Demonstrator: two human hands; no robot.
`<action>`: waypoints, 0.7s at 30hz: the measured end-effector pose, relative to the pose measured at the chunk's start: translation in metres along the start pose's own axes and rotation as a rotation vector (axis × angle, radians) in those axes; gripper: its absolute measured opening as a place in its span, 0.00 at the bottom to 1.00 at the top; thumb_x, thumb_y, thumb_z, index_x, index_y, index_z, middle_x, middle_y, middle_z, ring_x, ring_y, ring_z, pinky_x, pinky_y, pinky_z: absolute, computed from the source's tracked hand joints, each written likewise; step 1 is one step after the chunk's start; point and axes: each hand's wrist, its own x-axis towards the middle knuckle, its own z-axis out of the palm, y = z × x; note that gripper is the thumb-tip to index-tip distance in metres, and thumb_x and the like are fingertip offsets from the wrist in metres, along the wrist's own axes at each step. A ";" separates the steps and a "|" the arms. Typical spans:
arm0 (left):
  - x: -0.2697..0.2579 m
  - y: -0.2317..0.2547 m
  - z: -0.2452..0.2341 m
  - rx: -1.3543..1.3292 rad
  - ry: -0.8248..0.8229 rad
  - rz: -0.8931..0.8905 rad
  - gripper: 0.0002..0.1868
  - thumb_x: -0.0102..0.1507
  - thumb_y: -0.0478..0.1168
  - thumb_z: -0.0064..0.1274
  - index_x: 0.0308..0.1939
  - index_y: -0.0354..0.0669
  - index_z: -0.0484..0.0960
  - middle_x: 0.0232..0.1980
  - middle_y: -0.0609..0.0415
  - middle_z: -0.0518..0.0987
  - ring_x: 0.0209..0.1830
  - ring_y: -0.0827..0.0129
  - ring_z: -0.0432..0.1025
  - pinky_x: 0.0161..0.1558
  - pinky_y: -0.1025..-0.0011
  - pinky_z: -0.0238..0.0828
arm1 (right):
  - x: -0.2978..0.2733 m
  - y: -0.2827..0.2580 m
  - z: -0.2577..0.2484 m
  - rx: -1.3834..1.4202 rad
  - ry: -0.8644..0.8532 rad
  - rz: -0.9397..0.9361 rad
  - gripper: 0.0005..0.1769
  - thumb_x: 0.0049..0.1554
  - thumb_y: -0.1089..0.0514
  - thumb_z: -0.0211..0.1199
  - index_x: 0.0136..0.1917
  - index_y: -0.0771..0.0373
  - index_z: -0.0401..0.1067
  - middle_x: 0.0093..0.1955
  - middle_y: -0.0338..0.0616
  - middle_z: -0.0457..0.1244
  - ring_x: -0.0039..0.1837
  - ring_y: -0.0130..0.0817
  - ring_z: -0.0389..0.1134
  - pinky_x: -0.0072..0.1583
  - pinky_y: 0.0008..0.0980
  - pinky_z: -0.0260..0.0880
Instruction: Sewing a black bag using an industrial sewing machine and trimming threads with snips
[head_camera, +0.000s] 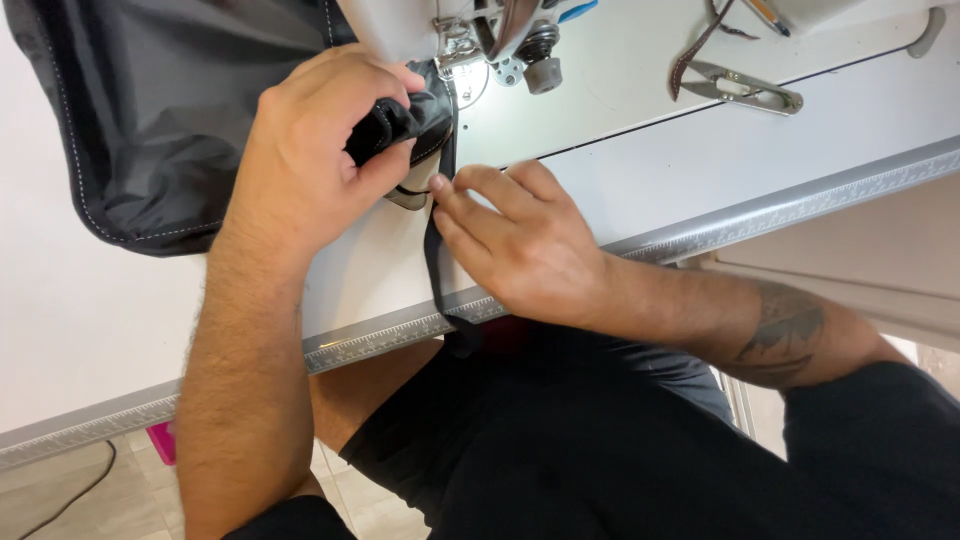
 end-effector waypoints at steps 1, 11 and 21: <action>-0.001 0.000 -0.001 0.004 0.002 0.000 0.14 0.57 0.20 0.53 0.46 0.27 0.73 0.54 0.38 0.82 0.53 0.45 0.75 0.59 0.54 0.72 | 0.002 -0.003 0.001 0.001 0.002 -0.003 0.07 0.66 0.68 0.57 0.46 0.68 0.74 0.56 0.50 0.70 0.56 0.44 0.71 0.49 0.35 0.61; -0.002 -0.003 0.003 0.022 0.007 0.018 0.15 0.55 0.19 0.56 0.45 0.28 0.73 0.53 0.42 0.81 0.53 0.46 0.74 0.59 0.55 0.72 | -0.017 -0.003 -0.014 0.178 -0.018 0.057 0.05 0.65 0.64 0.63 0.52 0.69 0.75 0.59 0.55 0.70 0.58 0.49 0.73 0.51 0.39 0.69; -0.004 0.000 -0.002 0.000 0.013 -0.103 0.16 0.59 0.22 0.58 0.49 0.30 0.74 0.55 0.42 0.82 0.56 0.51 0.77 0.58 0.59 0.73 | -0.009 0.029 -0.013 0.095 -0.130 -0.068 0.12 0.66 0.70 0.59 0.61 0.68 0.75 0.65 0.45 0.69 0.60 0.46 0.68 0.55 0.37 0.60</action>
